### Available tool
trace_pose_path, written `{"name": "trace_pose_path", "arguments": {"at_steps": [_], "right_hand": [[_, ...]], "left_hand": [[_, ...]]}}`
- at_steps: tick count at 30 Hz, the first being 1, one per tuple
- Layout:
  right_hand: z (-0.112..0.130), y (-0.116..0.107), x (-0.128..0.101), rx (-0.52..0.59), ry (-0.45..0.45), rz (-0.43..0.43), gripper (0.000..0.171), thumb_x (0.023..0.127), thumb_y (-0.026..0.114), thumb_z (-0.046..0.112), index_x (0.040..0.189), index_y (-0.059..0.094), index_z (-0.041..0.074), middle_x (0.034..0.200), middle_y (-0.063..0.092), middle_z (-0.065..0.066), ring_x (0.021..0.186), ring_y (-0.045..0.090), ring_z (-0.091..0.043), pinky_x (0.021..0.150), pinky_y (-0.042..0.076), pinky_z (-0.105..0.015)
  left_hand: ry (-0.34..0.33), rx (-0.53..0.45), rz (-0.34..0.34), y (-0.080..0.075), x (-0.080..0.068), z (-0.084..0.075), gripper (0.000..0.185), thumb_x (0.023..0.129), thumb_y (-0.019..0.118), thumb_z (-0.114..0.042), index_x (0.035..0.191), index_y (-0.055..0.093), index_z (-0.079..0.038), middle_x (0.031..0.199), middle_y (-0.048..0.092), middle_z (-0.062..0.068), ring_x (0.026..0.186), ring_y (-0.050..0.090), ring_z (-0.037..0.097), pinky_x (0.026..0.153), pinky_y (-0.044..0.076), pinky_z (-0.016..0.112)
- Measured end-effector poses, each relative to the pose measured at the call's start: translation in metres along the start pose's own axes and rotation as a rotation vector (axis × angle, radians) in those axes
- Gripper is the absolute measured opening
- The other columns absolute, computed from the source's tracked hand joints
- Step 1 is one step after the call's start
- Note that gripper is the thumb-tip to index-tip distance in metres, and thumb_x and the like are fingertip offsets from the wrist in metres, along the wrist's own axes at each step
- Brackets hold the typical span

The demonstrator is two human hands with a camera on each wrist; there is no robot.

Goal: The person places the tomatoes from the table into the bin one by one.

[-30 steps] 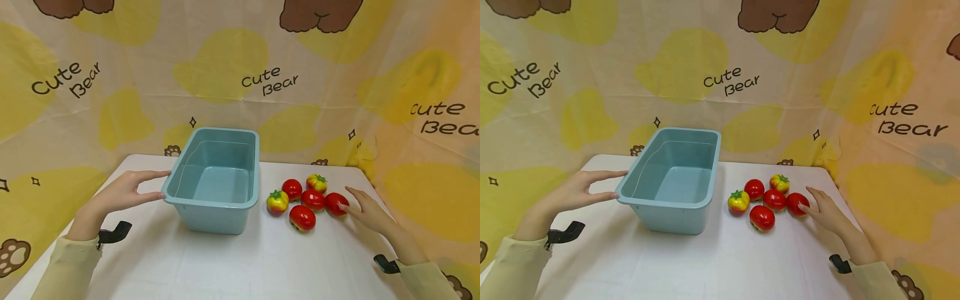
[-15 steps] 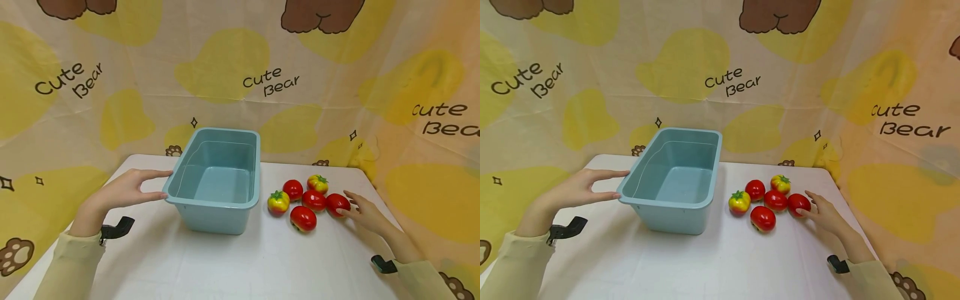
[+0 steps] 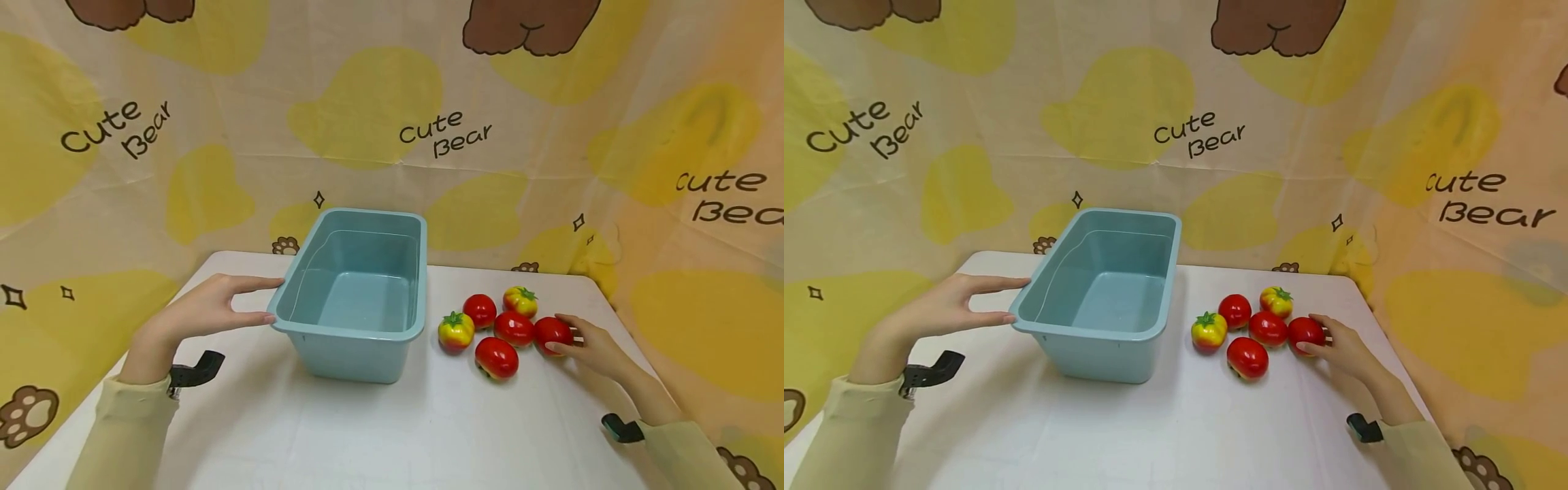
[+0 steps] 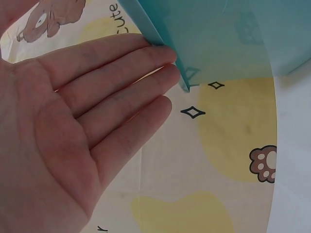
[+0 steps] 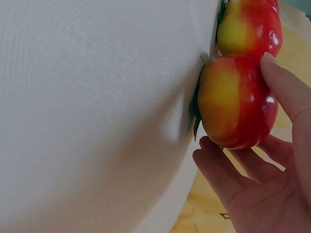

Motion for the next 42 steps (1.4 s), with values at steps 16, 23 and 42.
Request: {"name": "trace_pose_path", "arguments": {"at_steps": [16, 23, 42], "right_hand": [[0.0009, 0.0013, 0.0003, 0.015, 0.028, -0.009, 0.072, 0.085, 0.070, 0.040, 0.137, 0.042, -0.001, 0.128, 0.051, -0.030, 0.109, 0.054, -0.047, 0.081, 0.057, -0.048], [-0.0024, 0.0024, 0.0008, 0.023, 0.034, -0.013, 0.073, 0.084, 0.070, 0.041, 0.138, 0.042, 0.001, 0.129, 0.052, -0.029, 0.108, 0.055, -0.046, 0.080, 0.058, -0.047], [-0.0030, -0.0004, 0.0003, 0.021, 0.037, -0.008, 0.074, 0.083, 0.070, 0.042, 0.138, 0.042, 0.001, 0.130, 0.051, -0.028, 0.111, 0.053, -0.046, 0.081, 0.058, -0.047]], "left_hand": [[-0.018, -0.049, -0.013, 0.0016, -0.0004, 0.0017, 0.061, 0.082, 0.070, -0.047, 0.135, 0.055, -0.022, 0.131, 0.059, -0.004, 0.120, 0.057, 0.024, 0.096, 0.048, 0.043], [-0.046, -0.098, -0.004, 0.0029, -0.0004, 0.0036, 0.060, 0.082, 0.071, -0.045, 0.135, 0.055, -0.022, 0.133, 0.058, -0.004, 0.116, 0.059, 0.033, 0.095, 0.048, 0.048], [-0.063, -0.171, 0.009, 0.0041, 0.0003, 0.0044, 0.060, 0.082, 0.072, -0.042, 0.135, 0.054, -0.020, 0.134, 0.057, -0.003, 0.118, 0.058, 0.032, 0.099, 0.046, 0.046]]}}
Point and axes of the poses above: each hand's wrist, its own x-axis towards the middle knuckle, its own y-axis out of the palm, z = x × y, the point moved 6 cm from there along x, towards the middle knuckle
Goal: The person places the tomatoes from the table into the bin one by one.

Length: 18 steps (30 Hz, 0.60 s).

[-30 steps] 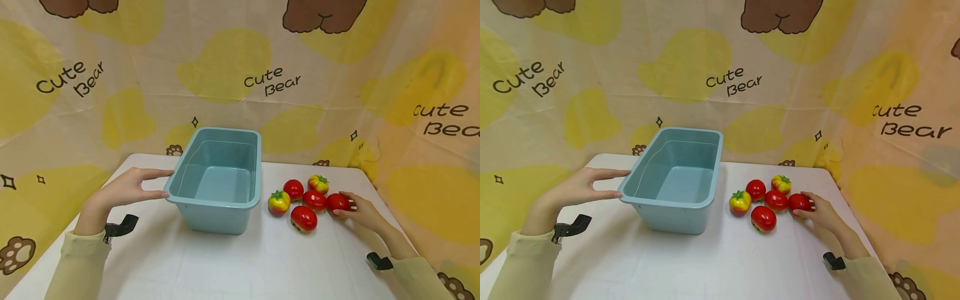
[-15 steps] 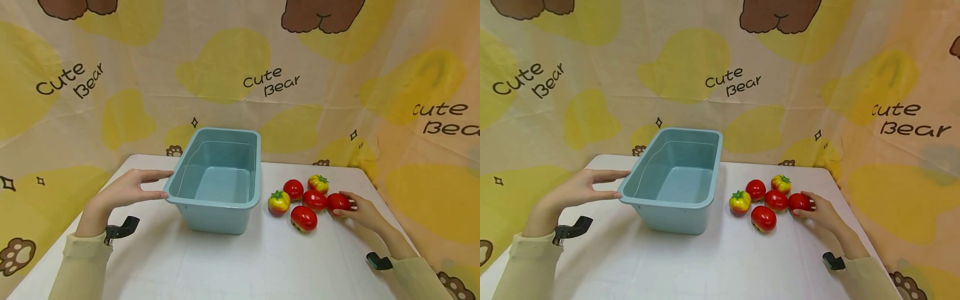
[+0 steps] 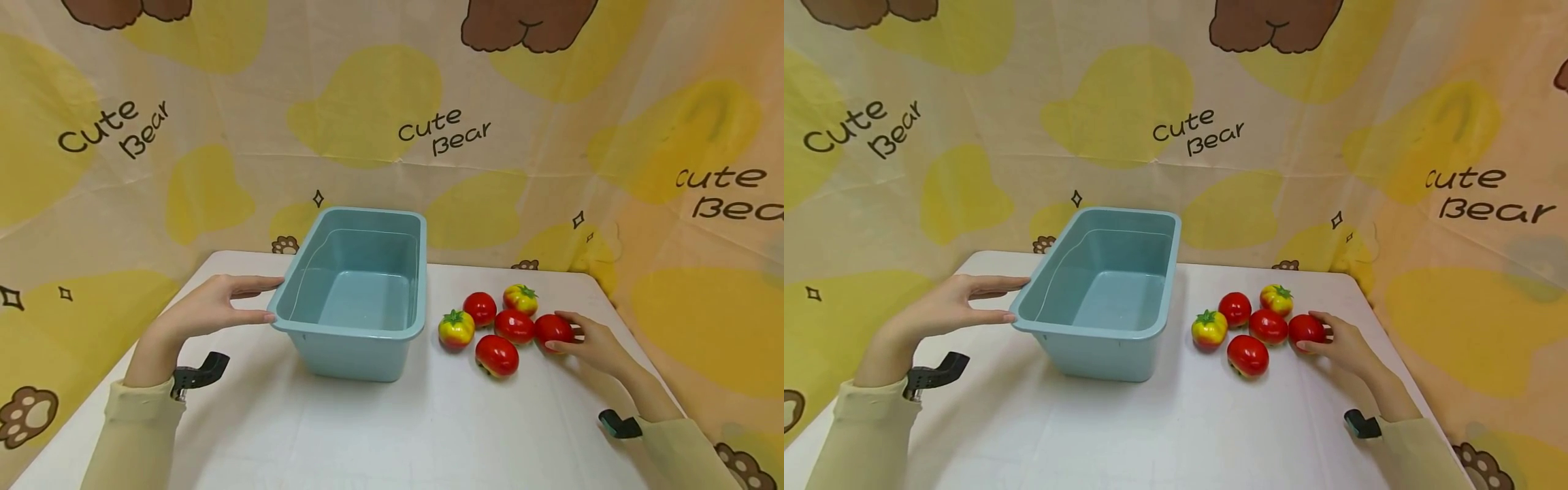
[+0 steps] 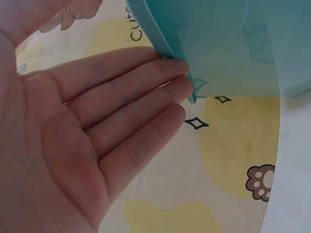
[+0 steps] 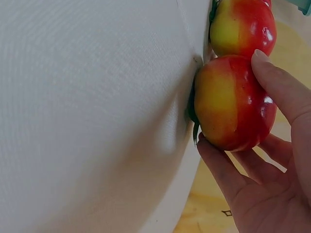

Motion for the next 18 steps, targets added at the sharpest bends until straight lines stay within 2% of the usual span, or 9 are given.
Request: {"name": "trace_pose_path", "arguments": {"at_steps": [18], "right_hand": [[0.011, -0.018, -0.004, -0.017, -0.018, -0.023, 0.075, 0.083, 0.071, 0.041, 0.138, 0.042, -0.001, 0.131, 0.050, -0.029, 0.110, 0.052, -0.049, 0.081, 0.057, -0.050]], "left_hand": [[0.008, -0.006, 0.007, 0.000, 0.000, 0.002, 0.061, 0.082, 0.072, -0.042, 0.136, 0.053, -0.020, 0.135, 0.056, -0.002, 0.119, 0.057, 0.032, 0.099, 0.046, 0.044]]}}
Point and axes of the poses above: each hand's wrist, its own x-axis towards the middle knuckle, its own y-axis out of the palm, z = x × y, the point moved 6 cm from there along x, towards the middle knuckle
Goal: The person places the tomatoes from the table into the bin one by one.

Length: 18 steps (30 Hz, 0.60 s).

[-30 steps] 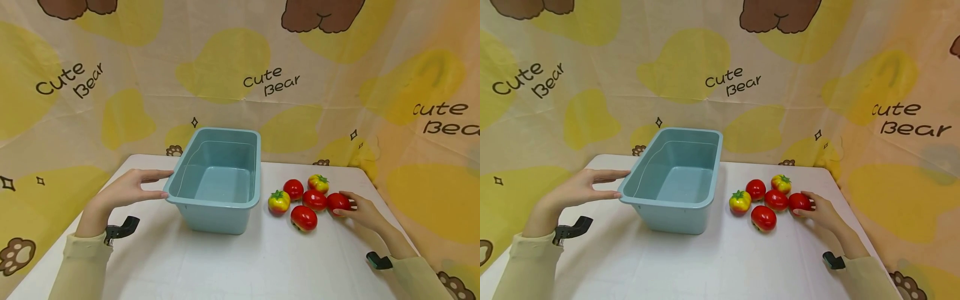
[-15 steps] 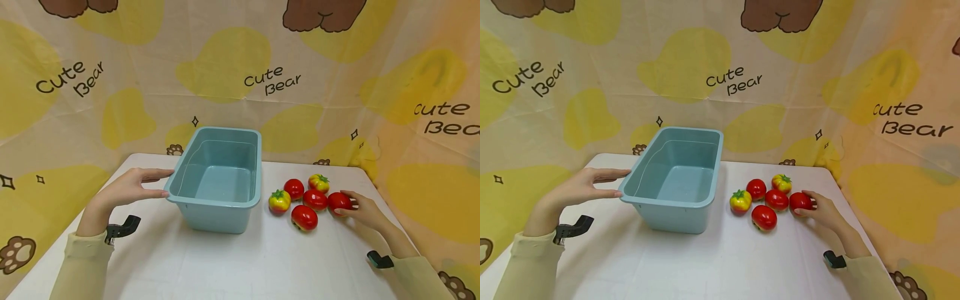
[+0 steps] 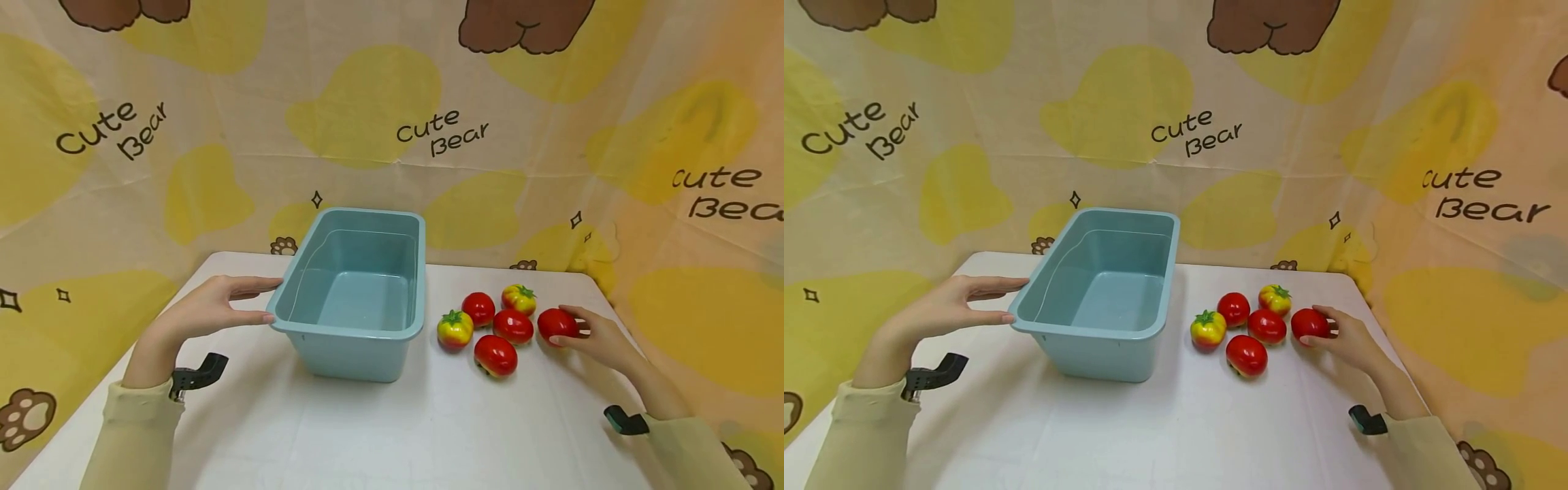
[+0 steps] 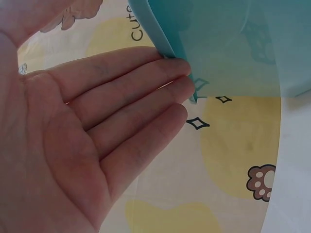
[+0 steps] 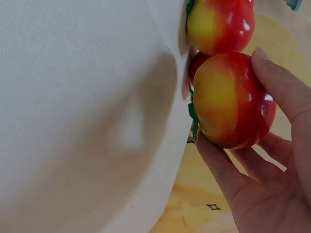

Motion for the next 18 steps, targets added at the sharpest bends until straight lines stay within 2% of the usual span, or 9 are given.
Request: {"name": "trace_pose_path", "arguments": {"at_steps": [12, 18], "right_hand": [[0.016, -0.015, 0.004, 0.014, -0.042, 0.001, 0.076, 0.083, 0.072, 0.039, 0.140, 0.041, -0.001, 0.131, 0.050, -0.029, 0.111, 0.051, -0.047, 0.075, 0.060, -0.043], [0.027, -0.021, 0.009, 0.022, -0.059, 0.004, 0.076, 0.083, 0.072, 0.039, 0.140, 0.041, 0.000, 0.130, 0.050, -0.027, 0.111, 0.052, -0.046, 0.074, 0.060, -0.040]], "left_hand": [[-0.028, -0.003, 0.009, 0.000, -0.001, 0.000, 0.060, 0.082, 0.071, -0.045, 0.136, 0.053, -0.024, 0.136, 0.055, -0.003, 0.118, 0.057, 0.033, 0.099, 0.046, 0.048], [-0.020, 0.001, 0.006, 0.000, -0.001, -0.001, 0.061, 0.082, 0.071, -0.044, 0.136, 0.053, -0.023, 0.136, 0.056, -0.002, 0.118, 0.057, 0.034, 0.099, 0.046, 0.049]]}}
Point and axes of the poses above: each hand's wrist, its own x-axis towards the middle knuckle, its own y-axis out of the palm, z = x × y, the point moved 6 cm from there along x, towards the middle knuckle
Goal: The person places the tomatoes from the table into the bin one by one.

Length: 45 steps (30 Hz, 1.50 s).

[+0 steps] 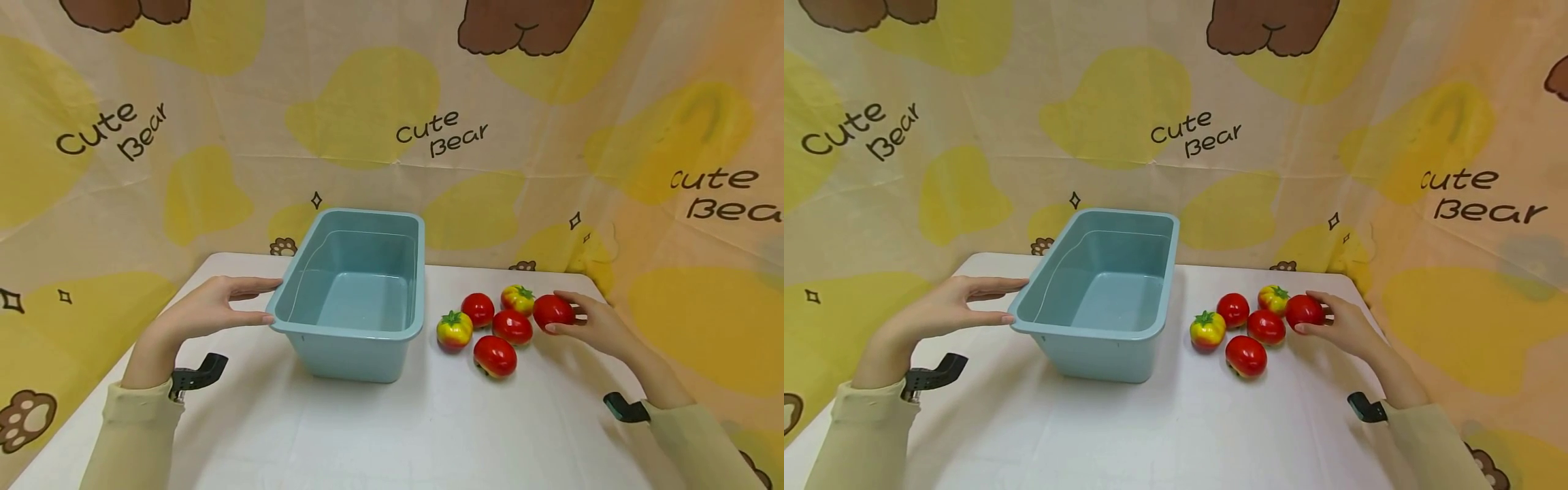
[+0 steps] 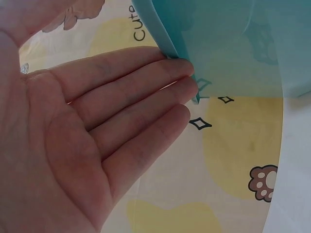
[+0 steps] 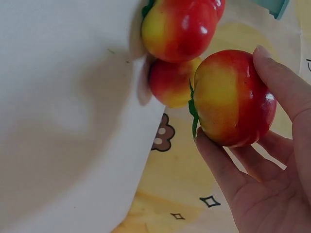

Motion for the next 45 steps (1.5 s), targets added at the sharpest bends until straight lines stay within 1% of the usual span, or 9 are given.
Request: {"name": "trace_pose_path", "arguments": {"at_steps": [8, 16, 20, 23, 28, 32, 35, 39, 45], "right_hand": [[0.019, -0.005, 0.009, -0.033, -0.034, -0.014, 0.075, 0.081, 0.073, 0.041, 0.139, 0.044, 0.002, 0.131, 0.051, -0.026, 0.110, 0.054, -0.046, 0.076, 0.059, -0.044], [0.042, -0.009, 0.023, -0.029, -0.137, -0.026, 0.072, 0.081, 0.075, 0.034, 0.136, 0.045, -0.003, 0.127, 0.054, -0.025, 0.106, 0.058, -0.044, 0.077, 0.059, -0.043], [0.050, -0.011, 0.030, -0.056, -0.142, -0.042, 0.072, 0.080, 0.076, 0.036, 0.136, 0.047, 0.000, 0.120, 0.060, -0.023, 0.104, 0.060, -0.042, 0.074, 0.060, -0.041], [0.057, -0.012, 0.034, -0.070, -0.140, -0.050, 0.072, 0.080, 0.075, 0.039, 0.136, 0.048, 0.002, 0.118, 0.062, -0.021, 0.104, 0.061, -0.042, 0.074, 0.060, -0.042], [0.066, -0.011, 0.040, -0.053, -0.135, -0.022, 0.073, 0.082, 0.073, 0.041, 0.139, 0.045, 0.005, 0.123, 0.060, -0.020, 0.108, 0.059, -0.042, 0.077, 0.059, -0.045], [0.069, -0.008, 0.044, -0.036, -0.134, 0.007, 0.074, 0.082, 0.072, 0.042, 0.140, 0.043, 0.005, 0.125, 0.058, -0.018, 0.110, 0.057, -0.039, 0.079, 0.059, -0.044], [0.074, -0.006, 0.047, -0.027, -0.142, 0.019, 0.075, 0.082, 0.072, 0.042, 0.141, 0.042, 0.005, 0.125, 0.058, -0.018, 0.111, 0.057, -0.038, 0.081, 0.058, -0.045], [0.083, -0.007, 0.049, -0.014, -0.150, 0.036, 0.077, 0.082, 0.072, 0.042, 0.142, 0.041, 0.006, 0.125, 0.057, -0.018, 0.112, 0.056, -0.039, 0.081, 0.058, -0.045], [0.099, -0.011, 0.055, -0.009, -0.200, 0.043, 0.074, 0.083, 0.072, 0.037, 0.142, 0.041, 0.006, 0.125, 0.058, -0.019, 0.111, 0.057, -0.040, 0.081, 0.058, -0.046]], "left_hand": [[0.010, 0.009, -0.006, -0.001, 0.001, -0.001, 0.061, 0.082, 0.072, -0.044, 0.136, 0.054, -0.022, 0.135, 0.057, -0.003, 0.118, 0.057, 0.032, 0.099, 0.047, 0.046], [-0.002, 0.006, -0.003, -0.001, 0.000, -0.002, 0.062, 0.081, 0.072, -0.044, 0.135, 0.054, -0.019, 0.134, 0.057, -0.002, 0.119, 0.057, 0.032, 0.099, 0.047, 0.047], [0.000, 0.003, 0.004, -0.001, 0.000, -0.002, 0.061, 0.082, 0.072, -0.044, 0.135, 0.054, -0.019, 0.134, 0.057, -0.001, 0.118, 0.057, 0.032, 0.099, 0.047, 0.046], [0.001, 0.006, 0.006, -0.001, 0.000, -0.002, 0.061, 0.082, 0.072, -0.044, 0.135, 0.054, -0.019, 0.134, 0.057, -0.001, 0.118, 0.058, 0.032, 0.099, 0.047, 0.046], [0.013, 0.012, 0.002, -0.001, 0.000, -0.002, 0.061, 0.082, 0.072, -0.043, 0.135, 0.054, -0.020, 0.134, 0.057, -0.001, 0.117, 0.058, 0.031, 0.099, 0.047, 0.045], [0.020, 0.013, 0.000, -0.001, 0.001, -0.002, 0.060, 0.082, 0.072, -0.042, 0.135, 0.054, -0.020, 0.134, 0.057, -0.002, 0.117, 0.058, 0.029, 0.099, 0.047, 0.043], [0.021, 0.012, -0.001, -0.001, 0.000, -0.002, 0.060, 0.082, 0.072, -0.042, 0.135, 0.054, -0.020, 0.134, 0.057, -0.001, 0.117, 0.058, 0.030, 0.099, 0.047, 0.044], [0.019, 0.013, -0.001, -0.001, 0.000, -0.002, 0.061, 0.082, 0.072, -0.042, 0.136, 0.054, -0.019, 0.134, 0.057, -0.001, 0.117, 0.058, 0.031, 0.099, 0.047, 0.046], [0.021, 0.012, -0.004, -0.001, 0.001, -0.001, 0.061, 0.082, 0.073, -0.042, 0.135, 0.054, -0.019, 0.134, 0.057, -0.003, 0.118, 0.058, 0.030, 0.100, 0.047, 0.044]]}}
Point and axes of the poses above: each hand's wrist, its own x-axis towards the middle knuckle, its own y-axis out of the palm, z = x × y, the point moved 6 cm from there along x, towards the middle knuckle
